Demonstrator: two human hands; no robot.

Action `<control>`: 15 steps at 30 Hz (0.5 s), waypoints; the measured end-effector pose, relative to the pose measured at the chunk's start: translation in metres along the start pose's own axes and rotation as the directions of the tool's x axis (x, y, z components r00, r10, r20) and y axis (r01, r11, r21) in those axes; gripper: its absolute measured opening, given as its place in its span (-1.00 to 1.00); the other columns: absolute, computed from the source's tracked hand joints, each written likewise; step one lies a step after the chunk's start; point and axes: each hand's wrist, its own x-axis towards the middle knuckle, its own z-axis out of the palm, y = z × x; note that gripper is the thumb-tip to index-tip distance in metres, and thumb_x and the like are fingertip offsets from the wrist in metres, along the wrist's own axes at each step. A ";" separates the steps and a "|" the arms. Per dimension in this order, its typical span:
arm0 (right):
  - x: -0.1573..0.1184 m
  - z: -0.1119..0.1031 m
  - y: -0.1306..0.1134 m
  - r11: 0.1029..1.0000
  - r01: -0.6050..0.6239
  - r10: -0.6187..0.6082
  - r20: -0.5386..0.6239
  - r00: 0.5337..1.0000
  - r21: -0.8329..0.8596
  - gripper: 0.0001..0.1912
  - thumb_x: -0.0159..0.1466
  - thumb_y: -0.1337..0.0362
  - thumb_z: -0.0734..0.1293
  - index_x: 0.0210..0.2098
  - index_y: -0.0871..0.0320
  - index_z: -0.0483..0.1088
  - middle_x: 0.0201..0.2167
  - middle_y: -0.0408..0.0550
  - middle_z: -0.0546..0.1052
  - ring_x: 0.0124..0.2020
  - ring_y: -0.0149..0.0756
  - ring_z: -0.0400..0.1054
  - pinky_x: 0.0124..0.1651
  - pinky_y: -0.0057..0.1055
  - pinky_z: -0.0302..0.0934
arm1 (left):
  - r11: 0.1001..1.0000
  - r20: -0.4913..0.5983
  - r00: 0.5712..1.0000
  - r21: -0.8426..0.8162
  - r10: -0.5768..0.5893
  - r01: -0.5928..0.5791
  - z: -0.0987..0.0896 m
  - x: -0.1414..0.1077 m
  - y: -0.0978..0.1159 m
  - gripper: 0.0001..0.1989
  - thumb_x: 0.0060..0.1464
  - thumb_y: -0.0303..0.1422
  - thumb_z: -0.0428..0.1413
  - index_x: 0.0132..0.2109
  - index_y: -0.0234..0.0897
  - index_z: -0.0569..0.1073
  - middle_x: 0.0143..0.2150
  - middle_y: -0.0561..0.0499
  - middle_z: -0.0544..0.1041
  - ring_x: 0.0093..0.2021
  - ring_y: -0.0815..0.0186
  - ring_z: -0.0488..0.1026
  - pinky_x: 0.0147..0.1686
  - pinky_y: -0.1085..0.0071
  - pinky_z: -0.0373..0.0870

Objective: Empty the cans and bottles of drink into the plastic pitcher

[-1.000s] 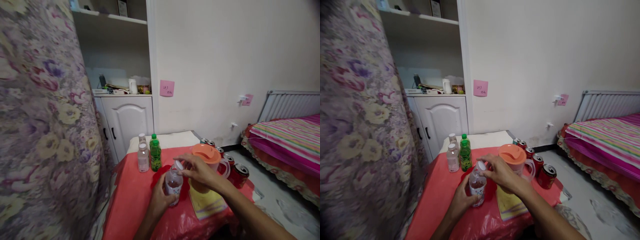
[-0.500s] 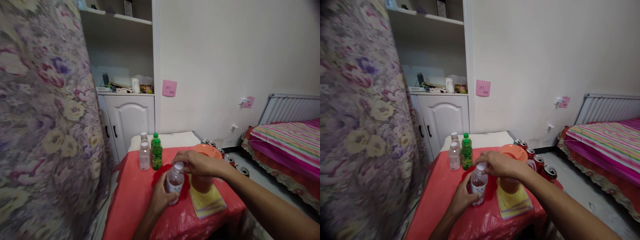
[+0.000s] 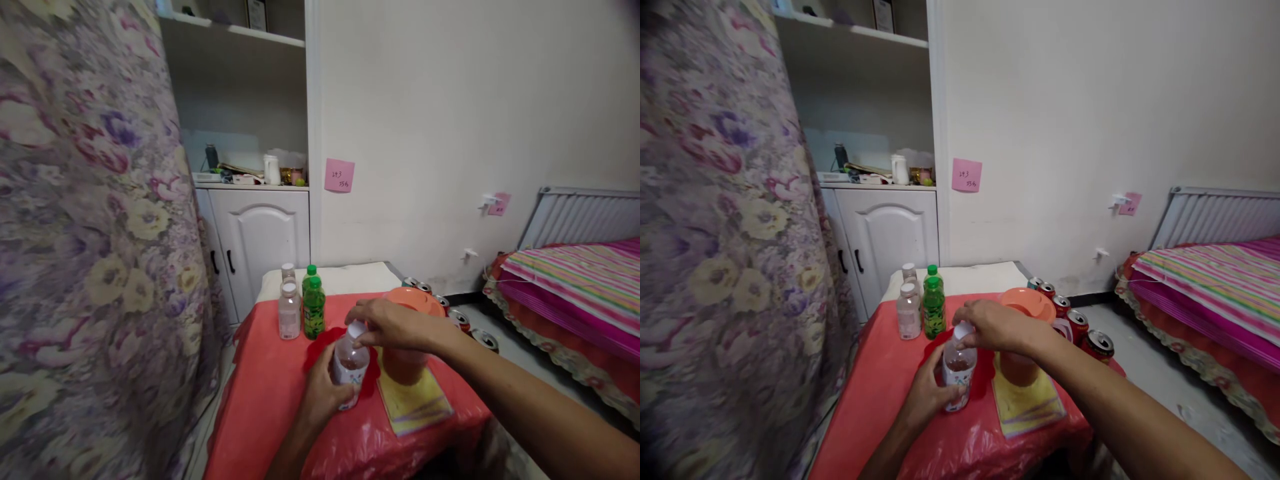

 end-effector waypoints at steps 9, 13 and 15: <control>0.000 0.007 -0.003 0.987 -0.061 0.054 -0.051 0.997 -0.148 -0.64 0.34 0.01 0.27 -0.17 0.21 0.43 -0.28 0.12 0.60 -0.33 -0.13 0.46 -0.36 -0.33 0.15 | 1.000 0.025 1.000 -0.003 0.005 -0.005 -0.002 0.002 -0.003 -0.28 -0.31 -0.54 0.23 0.12 -0.25 0.37 0.00 -0.05 0.59 -0.01 0.09 0.52 -0.02 0.27 0.42; -0.003 -0.002 -0.006 0.999 0.009 -0.008 0.024 1.000 -0.034 -0.77 0.31 0.28 0.33 -0.06 0.20 0.42 -0.11 0.12 0.58 -0.15 -0.15 0.45 -0.13 -0.30 0.26 | 1.000 0.053 0.999 -0.013 0.008 -0.008 -0.004 0.001 -0.002 -0.28 -0.30 -0.54 0.23 0.12 -0.25 0.37 0.01 -0.05 0.59 0.00 0.09 0.52 -0.02 0.27 0.41; -0.005 -0.007 -0.008 0.999 0.039 -0.040 0.042 0.998 0.012 -0.70 0.27 0.42 0.32 0.00 0.17 0.39 -0.04 0.09 0.54 -0.08 -0.18 0.42 -0.03 -0.29 0.27 | 1.000 0.061 0.998 -0.011 0.006 -0.005 -0.004 0.001 0.001 -0.28 -0.30 -0.55 0.23 0.12 -0.24 0.37 0.02 -0.04 0.59 0.01 0.10 0.51 -0.01 0.28 0.41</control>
